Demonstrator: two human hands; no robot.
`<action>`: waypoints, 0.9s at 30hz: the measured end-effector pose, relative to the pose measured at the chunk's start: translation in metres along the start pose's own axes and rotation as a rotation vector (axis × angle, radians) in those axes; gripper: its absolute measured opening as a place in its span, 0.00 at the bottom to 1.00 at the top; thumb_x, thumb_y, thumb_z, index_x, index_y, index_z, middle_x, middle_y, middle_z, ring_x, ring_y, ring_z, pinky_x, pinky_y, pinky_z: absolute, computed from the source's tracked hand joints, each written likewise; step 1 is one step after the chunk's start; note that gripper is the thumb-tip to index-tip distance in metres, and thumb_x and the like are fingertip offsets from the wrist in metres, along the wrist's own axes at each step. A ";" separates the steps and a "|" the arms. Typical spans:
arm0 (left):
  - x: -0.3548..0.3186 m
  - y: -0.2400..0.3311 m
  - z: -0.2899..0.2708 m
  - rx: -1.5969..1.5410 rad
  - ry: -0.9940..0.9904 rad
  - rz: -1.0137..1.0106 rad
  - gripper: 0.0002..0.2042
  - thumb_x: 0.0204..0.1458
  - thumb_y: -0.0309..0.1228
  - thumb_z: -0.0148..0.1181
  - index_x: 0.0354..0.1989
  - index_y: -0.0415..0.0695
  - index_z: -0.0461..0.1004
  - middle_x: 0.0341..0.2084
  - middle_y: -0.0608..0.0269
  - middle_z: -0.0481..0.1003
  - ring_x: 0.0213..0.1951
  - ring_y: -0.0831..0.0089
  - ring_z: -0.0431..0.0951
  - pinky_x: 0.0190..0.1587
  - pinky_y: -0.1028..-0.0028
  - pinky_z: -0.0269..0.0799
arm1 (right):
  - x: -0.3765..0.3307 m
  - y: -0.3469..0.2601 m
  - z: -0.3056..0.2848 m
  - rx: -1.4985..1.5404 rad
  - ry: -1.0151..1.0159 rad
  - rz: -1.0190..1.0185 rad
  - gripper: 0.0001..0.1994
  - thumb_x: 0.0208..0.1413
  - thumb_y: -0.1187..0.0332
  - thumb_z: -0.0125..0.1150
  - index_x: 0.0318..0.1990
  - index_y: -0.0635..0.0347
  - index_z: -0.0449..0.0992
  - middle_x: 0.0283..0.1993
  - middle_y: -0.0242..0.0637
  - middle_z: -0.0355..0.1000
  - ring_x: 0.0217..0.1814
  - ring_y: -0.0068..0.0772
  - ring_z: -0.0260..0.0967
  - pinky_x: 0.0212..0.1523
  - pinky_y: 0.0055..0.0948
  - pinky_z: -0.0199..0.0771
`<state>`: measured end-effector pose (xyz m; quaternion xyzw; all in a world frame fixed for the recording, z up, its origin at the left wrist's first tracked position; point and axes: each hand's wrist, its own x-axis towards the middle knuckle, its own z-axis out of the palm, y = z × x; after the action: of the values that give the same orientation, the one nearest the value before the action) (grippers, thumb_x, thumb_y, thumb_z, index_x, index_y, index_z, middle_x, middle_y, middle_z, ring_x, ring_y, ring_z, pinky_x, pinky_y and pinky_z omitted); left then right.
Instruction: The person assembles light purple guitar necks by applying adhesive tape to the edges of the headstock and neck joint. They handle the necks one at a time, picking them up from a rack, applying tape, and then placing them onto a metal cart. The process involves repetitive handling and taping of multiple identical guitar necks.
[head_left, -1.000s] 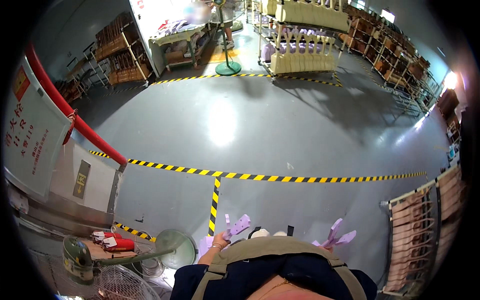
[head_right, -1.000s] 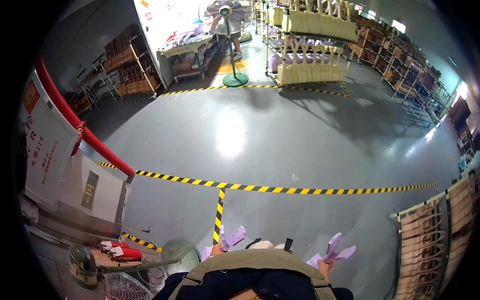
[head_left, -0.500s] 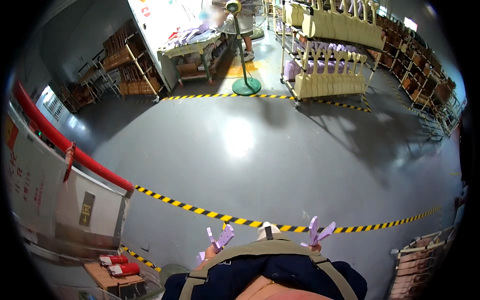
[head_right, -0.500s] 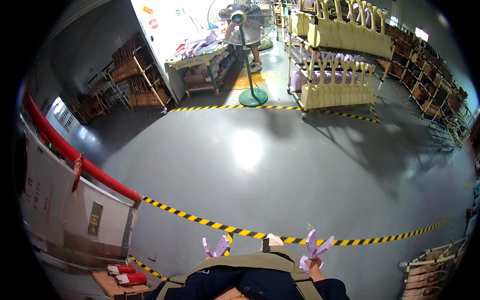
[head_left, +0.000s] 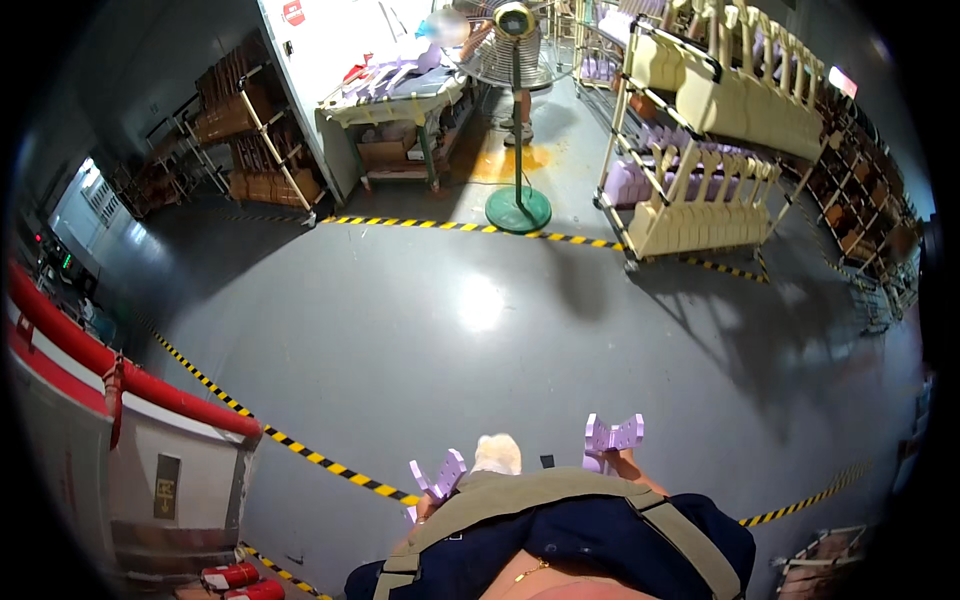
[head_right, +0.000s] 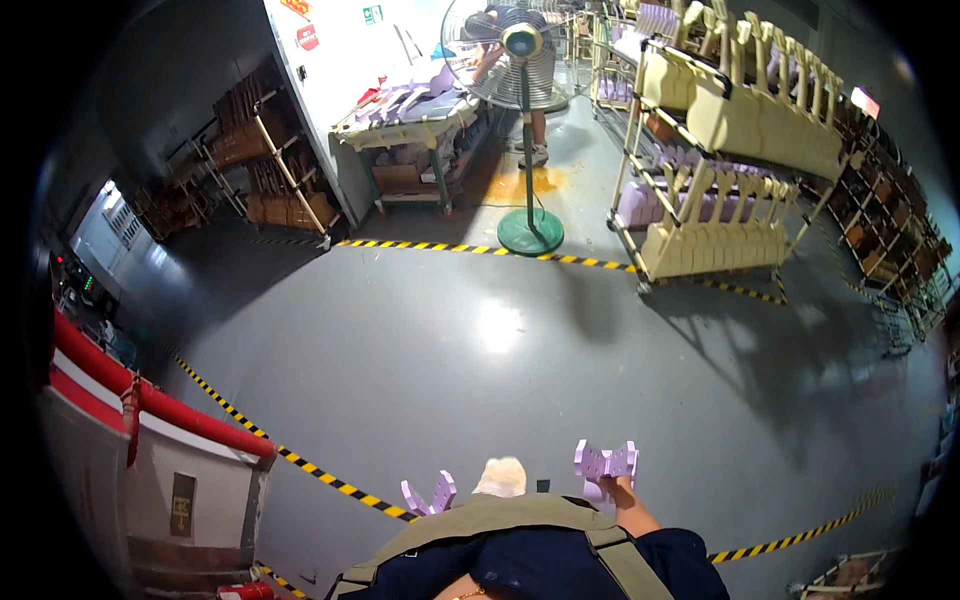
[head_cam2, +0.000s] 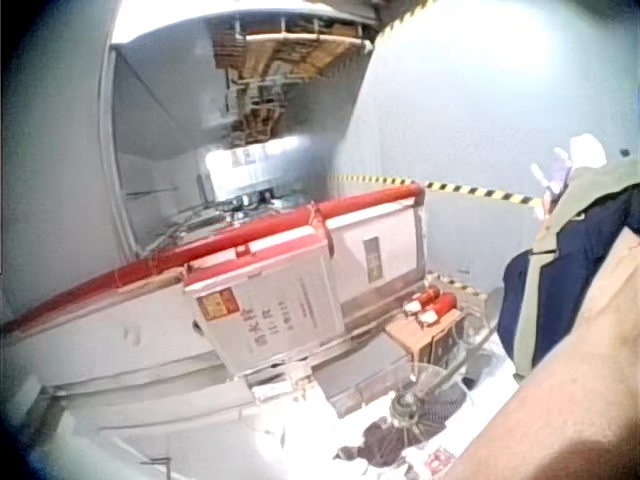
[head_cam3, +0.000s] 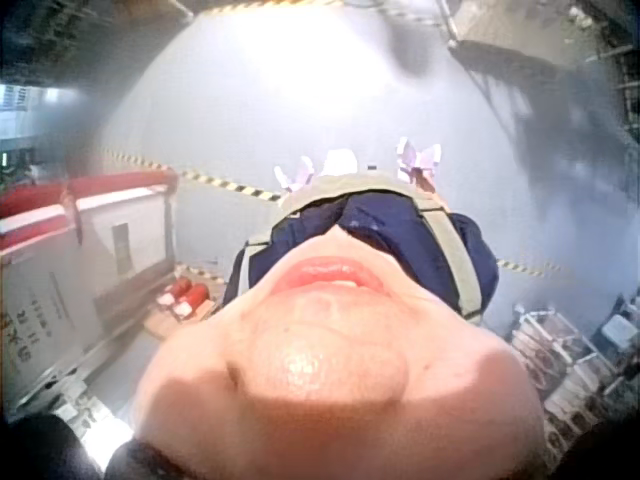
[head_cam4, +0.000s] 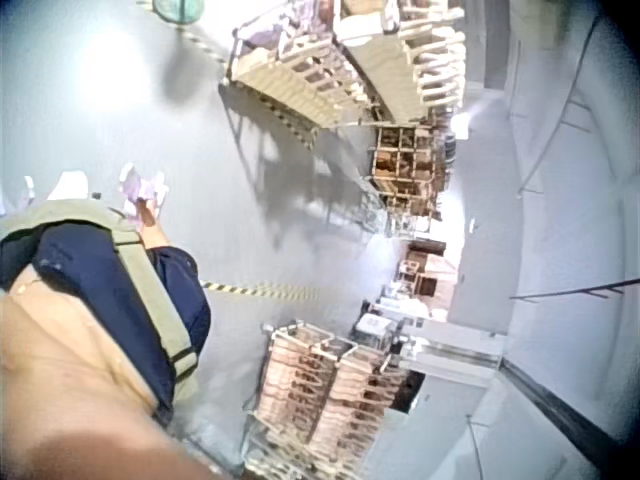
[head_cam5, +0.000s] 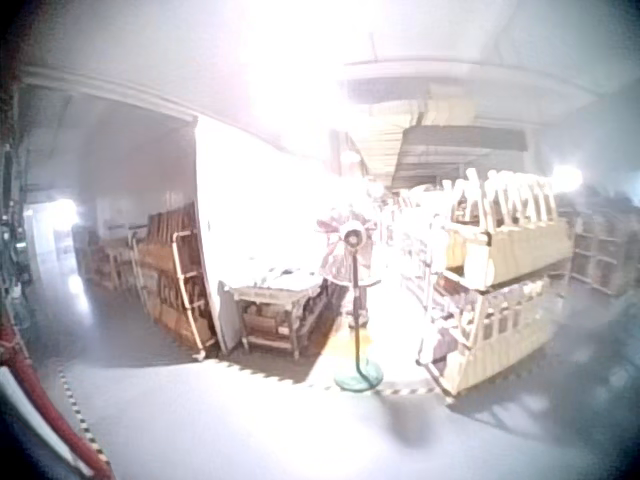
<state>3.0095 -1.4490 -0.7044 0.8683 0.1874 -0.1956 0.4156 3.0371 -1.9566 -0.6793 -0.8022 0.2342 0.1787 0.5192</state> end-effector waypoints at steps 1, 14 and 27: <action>0.032 0.009 -0.012 -0.066 0.021 0.010 0.15 0.37 0.41 0.64 0.28 0.41 0.76 0.26 0.54 0.77 0.31 0.63 0.77 0.32 0.68 0.71 | 0.027 -0.027 0.006 0.007 0.003 -0.017 0.17 0.30 0.77 0.68 0.33 0.62 0.71 0.30 0.34 0.71 0.30 0.30 0.68 0.32 0.32 0.70; 0.316 0.112 -0.119 -0.080 0.071 0.071 0.12 0.30 0.35 0.69 0.20 0.41 0.76 0.20 0.62 0.77 0.25 0.69 0.77 0.31 0.71 0.73 | 0.238 -0.193 0.056 0.195 0.203 0.136 0.21 0.26 0.71 0.73 0.34 0.64 0.73 0.29 0.37 0.73 0.29 0.33 0.71 0.32 0.33 0.73; 0.580 0.251 -0.255 0.180 0.255 -0.209 0.14 0.32 0.34 0.67 0.26 0.40 0.75 0.21 0.60 0.76 0.25 0.68 0.77 0.27 0.67 0.70 | 0.519 -0.399 0.088 -0.330 0.188 -0.489 0.14 0.26 0.69 0.67 0.28 0.57 0.75 0.24 0.37 0.72 0.26 0.38 0.70 0.30 0.31 0.70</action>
<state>3.6735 -1.2986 -0.6814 0.8955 0.3095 -0.1419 0.2866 3.6864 -1.8342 -0.6906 -0.9214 0.0489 0.0089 0.3855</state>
